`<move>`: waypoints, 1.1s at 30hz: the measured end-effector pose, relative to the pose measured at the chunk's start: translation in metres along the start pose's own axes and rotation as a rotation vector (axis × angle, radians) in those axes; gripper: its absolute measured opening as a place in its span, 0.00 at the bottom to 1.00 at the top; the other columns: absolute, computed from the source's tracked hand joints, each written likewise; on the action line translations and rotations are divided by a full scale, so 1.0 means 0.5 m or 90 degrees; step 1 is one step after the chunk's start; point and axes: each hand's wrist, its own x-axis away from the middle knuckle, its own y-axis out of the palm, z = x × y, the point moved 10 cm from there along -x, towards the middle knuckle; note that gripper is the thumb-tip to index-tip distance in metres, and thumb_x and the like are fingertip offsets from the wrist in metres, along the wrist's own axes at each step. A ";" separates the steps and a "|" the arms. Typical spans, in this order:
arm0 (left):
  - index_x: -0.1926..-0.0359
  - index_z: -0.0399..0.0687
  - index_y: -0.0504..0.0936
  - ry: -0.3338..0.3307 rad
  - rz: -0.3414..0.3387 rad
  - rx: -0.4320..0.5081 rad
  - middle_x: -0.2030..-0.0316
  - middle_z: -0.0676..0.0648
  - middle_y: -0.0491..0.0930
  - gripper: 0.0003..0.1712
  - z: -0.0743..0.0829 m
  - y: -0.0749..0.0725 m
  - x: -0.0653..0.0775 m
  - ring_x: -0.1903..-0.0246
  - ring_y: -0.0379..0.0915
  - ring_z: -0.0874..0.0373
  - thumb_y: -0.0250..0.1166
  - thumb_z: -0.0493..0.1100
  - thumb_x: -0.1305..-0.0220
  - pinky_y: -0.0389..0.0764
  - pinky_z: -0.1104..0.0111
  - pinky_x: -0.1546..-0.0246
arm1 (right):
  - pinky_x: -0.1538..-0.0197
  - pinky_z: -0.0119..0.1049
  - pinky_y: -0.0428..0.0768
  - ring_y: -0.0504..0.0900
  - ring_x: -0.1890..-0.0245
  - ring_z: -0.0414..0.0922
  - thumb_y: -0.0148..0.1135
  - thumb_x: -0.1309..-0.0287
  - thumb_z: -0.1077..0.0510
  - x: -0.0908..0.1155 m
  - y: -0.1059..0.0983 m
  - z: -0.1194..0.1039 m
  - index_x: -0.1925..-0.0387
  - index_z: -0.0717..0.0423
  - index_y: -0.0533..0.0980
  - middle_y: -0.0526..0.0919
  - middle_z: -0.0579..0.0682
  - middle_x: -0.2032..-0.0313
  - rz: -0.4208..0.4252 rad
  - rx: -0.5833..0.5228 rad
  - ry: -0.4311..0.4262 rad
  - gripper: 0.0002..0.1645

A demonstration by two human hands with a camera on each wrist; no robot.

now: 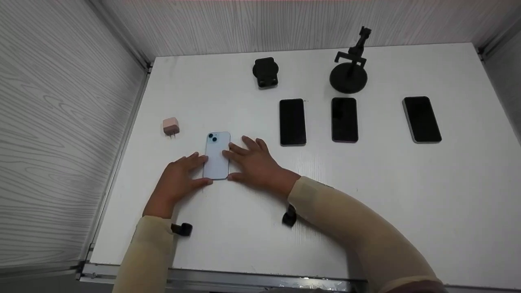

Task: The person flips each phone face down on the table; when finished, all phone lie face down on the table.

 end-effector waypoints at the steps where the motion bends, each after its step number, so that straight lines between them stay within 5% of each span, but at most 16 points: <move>1: 0.19 0.61 0.73 0.002 0.001 0.001 0.16 0.45 0.64 0.44 0.000 0.000 0.000 0.16 0.56 0.35 0.79 0.58 0.33 0.60 0.37 0.18 | 0.13 0.61 0.49 0.46 0.11 0.56 0.58 0.26 0.24 0.000 0.000 0.000 0.13 0.28 0.57 0.58 0.39 0.14 0.001 -0.002 0.000 0.47; 16: 0.20 0.62 0.73 -0.011 -0.002 0.001 0.16 0.47 0.64 0.45 0.002 0.001 0.000 0.15 0.54 0.37 0.79 0.59 0.33 0.58 0.39 0.17 | 0.13 0.59 0.50 0.49 0.11 0.55 0.59 0.24 0.28 -0.001 -0.032 0.035 0.12 0.37 0.55 0.59 0.44 0.14 0.010 -0.039 0.000 0.51; 33: 0.19 0.62 0.73 -0.022 0.001 0.011 0.15 0.47 0.62 0.45 -0.003 0.000 0.004 0.15 0.51 0.36 0.80 0.58 0.34 0.56 0.39 0.16 | 0.13 0.64 0.47 0.45 0.11 0.60 0.51 0.17 0.31 0.001 -0.173 0.299 0.11 0.45 0.51 0.51 0.53 0.12 0.059 -0.066 0.196 0.47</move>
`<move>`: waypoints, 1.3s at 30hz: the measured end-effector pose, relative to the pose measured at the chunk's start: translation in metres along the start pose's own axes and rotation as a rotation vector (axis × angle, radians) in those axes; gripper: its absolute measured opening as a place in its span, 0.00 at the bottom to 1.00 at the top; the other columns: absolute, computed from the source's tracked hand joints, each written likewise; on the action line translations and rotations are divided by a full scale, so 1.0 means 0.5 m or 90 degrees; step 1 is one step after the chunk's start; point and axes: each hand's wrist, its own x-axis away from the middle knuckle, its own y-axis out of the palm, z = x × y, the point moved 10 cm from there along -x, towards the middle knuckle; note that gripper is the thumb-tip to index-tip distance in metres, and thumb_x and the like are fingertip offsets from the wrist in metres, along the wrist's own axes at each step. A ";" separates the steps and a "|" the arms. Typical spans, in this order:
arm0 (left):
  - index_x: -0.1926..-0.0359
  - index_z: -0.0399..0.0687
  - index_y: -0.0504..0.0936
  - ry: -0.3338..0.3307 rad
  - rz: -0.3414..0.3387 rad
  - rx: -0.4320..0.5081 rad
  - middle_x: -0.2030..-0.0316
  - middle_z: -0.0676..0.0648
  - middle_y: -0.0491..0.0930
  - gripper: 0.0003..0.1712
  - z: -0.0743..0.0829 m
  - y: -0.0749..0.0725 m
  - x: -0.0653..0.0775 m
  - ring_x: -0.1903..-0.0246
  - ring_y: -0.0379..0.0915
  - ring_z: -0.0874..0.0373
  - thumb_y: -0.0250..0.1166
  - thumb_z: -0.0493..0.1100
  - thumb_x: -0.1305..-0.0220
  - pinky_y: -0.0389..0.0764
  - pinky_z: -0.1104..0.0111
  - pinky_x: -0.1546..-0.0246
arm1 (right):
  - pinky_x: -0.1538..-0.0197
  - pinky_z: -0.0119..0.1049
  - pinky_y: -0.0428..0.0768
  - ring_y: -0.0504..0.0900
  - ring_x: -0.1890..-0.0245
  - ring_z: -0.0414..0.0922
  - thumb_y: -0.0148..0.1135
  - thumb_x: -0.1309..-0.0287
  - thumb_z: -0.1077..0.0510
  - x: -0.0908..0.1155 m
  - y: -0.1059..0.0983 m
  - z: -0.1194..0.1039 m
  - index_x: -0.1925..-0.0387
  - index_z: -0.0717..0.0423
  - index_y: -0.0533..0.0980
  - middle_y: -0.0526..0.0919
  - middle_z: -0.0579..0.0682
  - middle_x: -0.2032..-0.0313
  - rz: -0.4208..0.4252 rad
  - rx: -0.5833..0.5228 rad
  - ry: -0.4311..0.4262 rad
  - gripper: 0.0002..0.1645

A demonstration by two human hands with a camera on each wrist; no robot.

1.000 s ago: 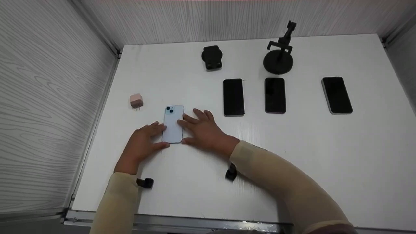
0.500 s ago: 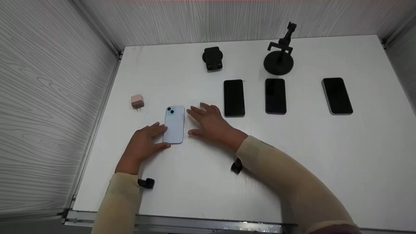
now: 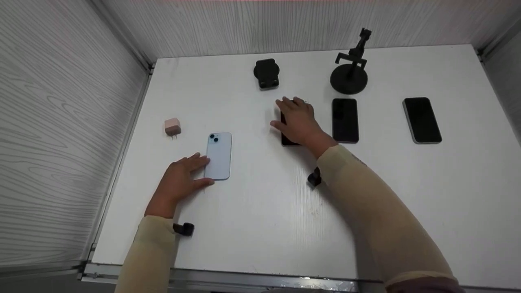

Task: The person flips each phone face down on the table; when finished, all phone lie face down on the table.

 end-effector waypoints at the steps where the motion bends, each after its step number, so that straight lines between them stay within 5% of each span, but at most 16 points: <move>1: 0.19 0.63 0.73 -0.003 -0.001 0.001 0.15 0.48 0.62 0.45 -0.001 0.001 0.000 0.15 0.51 0.36 0.80 0.59 0.34 0.56 0.39 0.16 | 0.13 0.64 0.47 0.45 0.11 0.60 0.50 0.17 0.32 -0.003 -0.004 0.014 0.11 0.45 0.51 0.51 0.53 0.12 0.000 -0.003 0.013 0.47; 7: 0.20 0.63 0.74 -0.004 0.000 0.008 0.15 0.48 0.62 0.45 0.002 -0.003 0.001 0.14 0.51 0.37 0.80 0.58 0.34 0.56 0.40 0.16 | 0.14 0.64 0.51 0.48 0.12 0.63 0.49 0.15 0.36 -0.011 -0.008 0.067 0.11 0.48 0.53 0.53 0.56 0.12 0.001 -0.004 0.048 0.43; 19: 0.21 0.62 0.75 0.009 -0.001 0.024 0.16 0.50 0.63 0.45 0.004 -0.001 -0.005 0.14 0.51 0.38 0.81 0.57 0.36 0.56 0.41 0.15 | 0.12 0.62 0.49 0.46 0.13 0.65 0.50 0.15 0.36 -0.006 -0.011 0.084 0.11 0.50 0.53 0.49 0.60 0.12 -0.028 0.036 0.068 0.44; 39: 0.16 0.55 0.67 0.031 0.006 -0.027 0.15 0.44 0.61 0.53 0.031 -0.006 -0.006 0.15 0.53 0.38 0.81 0.58 0.35 0.56 0.42 0.15 | 0.13 0.62 0.50 0.52 0.14 0.63 0.54 0.18 0.34 0.058 0.002 0.055 0.15 0.47 0.63 0.57 0.59 0.15 0.016 0.030 0.021 0.42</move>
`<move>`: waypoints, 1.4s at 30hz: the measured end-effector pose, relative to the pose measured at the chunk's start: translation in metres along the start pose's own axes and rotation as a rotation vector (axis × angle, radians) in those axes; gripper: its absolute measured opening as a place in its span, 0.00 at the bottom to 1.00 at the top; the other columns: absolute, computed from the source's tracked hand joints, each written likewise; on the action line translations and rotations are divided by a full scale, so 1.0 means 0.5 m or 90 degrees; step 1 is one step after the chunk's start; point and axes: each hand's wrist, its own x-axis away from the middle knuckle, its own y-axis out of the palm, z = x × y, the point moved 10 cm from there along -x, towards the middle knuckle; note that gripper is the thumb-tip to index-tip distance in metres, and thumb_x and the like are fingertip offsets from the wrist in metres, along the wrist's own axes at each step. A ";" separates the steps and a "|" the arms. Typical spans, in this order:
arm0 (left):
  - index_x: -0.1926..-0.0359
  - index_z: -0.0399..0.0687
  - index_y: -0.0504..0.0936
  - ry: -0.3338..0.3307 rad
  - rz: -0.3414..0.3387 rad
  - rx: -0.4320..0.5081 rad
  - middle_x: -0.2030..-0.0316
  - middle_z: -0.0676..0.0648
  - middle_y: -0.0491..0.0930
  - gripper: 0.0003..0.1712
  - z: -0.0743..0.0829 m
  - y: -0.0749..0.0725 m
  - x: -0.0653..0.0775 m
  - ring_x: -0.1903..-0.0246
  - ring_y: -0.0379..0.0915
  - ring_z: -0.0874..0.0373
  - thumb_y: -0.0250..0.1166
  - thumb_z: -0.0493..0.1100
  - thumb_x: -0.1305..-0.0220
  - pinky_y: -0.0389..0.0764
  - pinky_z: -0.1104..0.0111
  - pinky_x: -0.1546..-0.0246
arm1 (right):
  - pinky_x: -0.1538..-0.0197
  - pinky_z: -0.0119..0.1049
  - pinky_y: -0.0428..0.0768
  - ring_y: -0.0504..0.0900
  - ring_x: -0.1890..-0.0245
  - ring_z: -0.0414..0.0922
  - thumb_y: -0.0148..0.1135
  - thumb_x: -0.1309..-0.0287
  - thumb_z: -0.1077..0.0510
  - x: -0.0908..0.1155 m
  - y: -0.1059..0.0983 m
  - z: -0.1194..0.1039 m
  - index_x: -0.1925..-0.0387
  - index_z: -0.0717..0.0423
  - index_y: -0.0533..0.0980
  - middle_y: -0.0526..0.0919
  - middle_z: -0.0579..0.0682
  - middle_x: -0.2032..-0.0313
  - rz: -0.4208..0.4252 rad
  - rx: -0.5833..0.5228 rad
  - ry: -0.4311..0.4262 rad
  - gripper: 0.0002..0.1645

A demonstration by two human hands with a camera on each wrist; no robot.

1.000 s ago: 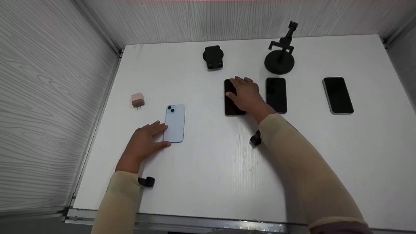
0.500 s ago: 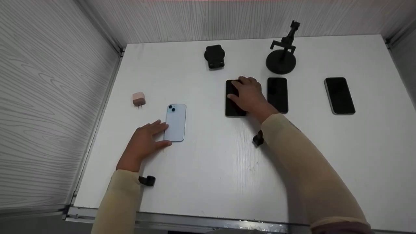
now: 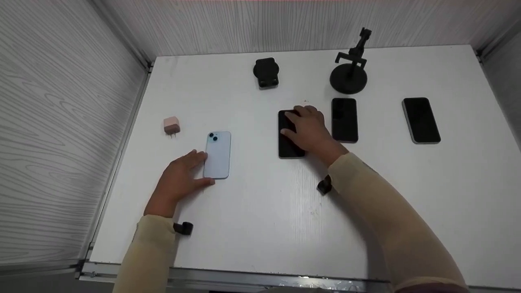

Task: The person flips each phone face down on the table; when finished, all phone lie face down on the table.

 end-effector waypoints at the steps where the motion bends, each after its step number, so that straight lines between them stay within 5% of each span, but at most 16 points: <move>1: 0.15 0.55 0.66 0.006 0.004 -0.003 0.15 0.44 0.61 0.54 0.006 0.000 -0.002 0.15 0.53 0.39 0.81 0.58 0.36 0.57 0.42 0.15 | 0.14 0.62 0.50 0.52 0.14 0.63 0.54 0.18 0.34 0.002 0.000 -0.002 0.15 0.47 0.63 0.58 0.59 0.15 0.000 0.002 -0.002 0.42; 12: 0.16 0.52 0.68 0.101 0.034 -0.048 0.17 0.44 0.66 0.50 0.174 0.030 -0.016 0.16 0.59 0.43 0.76 0.63 0.31 0.61 0.45 0.16 | 0.14 0.64 0.49 0.52 0.15 0.63 0.54 0.19 0.33 0.022 0.013 -0.001 0.15 0.46 0.64 0.59 0.59 0.16 0.003 -0.002 -0.016 0.42; 21: 0.18 0.50 0.70 0.145 0.002 -0.087 0.20 0.45 0.70 0.49 0.289 0.103 -0.040 0.18 0.63 0.47 0.74 0.65 0.31 0.64 0.51 0.17 | 0.15 0.64 0.52 0.54 0.16 0.62 0.55 0.19 0.32 0.036 0.014 -0.012 0.16 0.45 0.66 0.61 0.58 0.17 0.012 0.017 -0.027 0.41; 28: 0.18 0.49 0.71 0.169 -0.013 -0.095 0.20 0.44 0.70 0.49 0.323 0.141 -0.058 0.17 0.61 0.48 0.76 0.64 0.32 0.63 0.52 0.16 | 0.15 0.64 0.52 0.55 0.17 0.62 0.55 0.19 0.32 0.044 0.017 -0.020 0.17 0.45 0.67 0.63 0.57 0.18 0.011 0.022 -0.034 0.40; 42: 0.16 0.48 0.67 0.213 -0.041 -0.083 0.16 0.44 0.64 0.50 0.347 0.171 -0.062 0.15 0.54 0.49 0.74 0.63 0.30 0.58 0.51 0.14 | 0.16 0.63 0.55 0.58 0.18 0.61 0.54 0.18 0.33 0.062 0.023 -0.032 0.17 0.45 0.68 0.66 0.56 0.20 0.004 0.017 -0.071 0.40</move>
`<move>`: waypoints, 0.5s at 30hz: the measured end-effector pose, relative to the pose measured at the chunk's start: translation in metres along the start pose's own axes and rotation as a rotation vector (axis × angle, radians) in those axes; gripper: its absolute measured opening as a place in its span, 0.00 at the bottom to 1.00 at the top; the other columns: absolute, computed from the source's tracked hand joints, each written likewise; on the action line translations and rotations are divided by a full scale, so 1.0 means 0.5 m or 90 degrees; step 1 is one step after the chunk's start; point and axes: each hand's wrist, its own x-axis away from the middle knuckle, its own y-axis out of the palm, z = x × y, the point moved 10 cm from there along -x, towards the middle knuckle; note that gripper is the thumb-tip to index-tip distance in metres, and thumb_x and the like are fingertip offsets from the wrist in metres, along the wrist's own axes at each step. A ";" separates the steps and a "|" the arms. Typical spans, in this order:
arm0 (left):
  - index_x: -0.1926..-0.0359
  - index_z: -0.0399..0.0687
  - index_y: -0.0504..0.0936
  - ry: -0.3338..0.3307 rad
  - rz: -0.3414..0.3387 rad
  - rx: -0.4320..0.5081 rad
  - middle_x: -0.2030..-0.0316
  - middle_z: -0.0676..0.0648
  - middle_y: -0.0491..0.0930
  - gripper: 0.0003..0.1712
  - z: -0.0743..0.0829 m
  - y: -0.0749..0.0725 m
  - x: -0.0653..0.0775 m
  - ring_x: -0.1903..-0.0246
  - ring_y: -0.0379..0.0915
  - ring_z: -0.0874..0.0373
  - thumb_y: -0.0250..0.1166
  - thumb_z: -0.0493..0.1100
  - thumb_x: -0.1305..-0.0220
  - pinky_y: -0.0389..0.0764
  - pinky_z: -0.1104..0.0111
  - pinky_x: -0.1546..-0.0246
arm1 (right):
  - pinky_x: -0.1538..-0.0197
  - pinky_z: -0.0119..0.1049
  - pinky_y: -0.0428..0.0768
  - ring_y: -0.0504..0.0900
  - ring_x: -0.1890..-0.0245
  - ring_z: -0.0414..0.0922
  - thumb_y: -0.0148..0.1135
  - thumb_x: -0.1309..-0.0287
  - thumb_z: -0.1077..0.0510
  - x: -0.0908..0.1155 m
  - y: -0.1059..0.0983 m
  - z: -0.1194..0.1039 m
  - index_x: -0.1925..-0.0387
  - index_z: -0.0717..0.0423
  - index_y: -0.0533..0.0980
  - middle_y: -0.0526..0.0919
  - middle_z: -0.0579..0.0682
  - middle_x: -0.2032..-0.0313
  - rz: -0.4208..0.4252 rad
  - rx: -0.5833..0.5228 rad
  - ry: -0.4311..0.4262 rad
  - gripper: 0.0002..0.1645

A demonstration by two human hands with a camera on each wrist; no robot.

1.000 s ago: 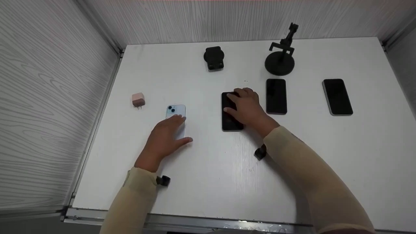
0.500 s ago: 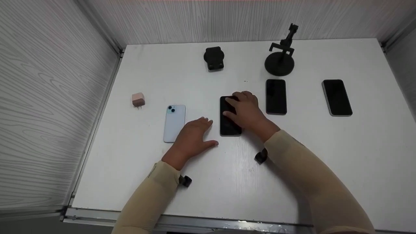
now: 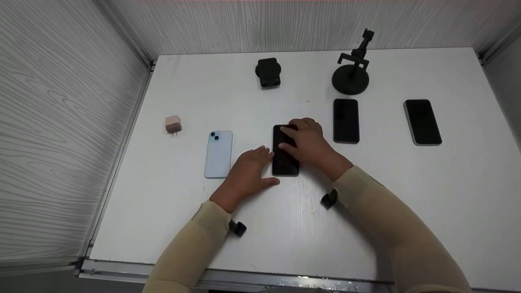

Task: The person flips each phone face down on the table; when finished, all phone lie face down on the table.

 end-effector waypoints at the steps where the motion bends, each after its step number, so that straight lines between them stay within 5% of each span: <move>1: 0.16 0.48 0.67 0.002 -0.001 0.000 0.16 0.44 0.64 0.50 0.000 0.001 0.000 0.15 0.54 0.49 0.74 0.63 0.29 0.58 0.51 0.14 | 0.16 0.63 0.55 0.58 0.18 0.61 0.55 0.19 0.33 0.001 0.000 -0.001 0.17 0.45 0.68 0.66 0.56 0.20 0.000 -0.002 -0.002 0.40; 15: 0.17 0.47 0.69 0.010 -0.001 -0.004 0.16 0.45 0.64 0.48 0.001 0.006 -0.002 0.15 0.57 0.48 0.73 0.63 0.28 0.58 0.51 0.14 | 0.16 0.65 0.57 0.60 0.18 0.62 0.63 0.21 0.38 0.005 -0.011 0.016 0.15 0.46 0.64 0.69 0.56 0.20 -0.046 -0.065 -0.072 0.42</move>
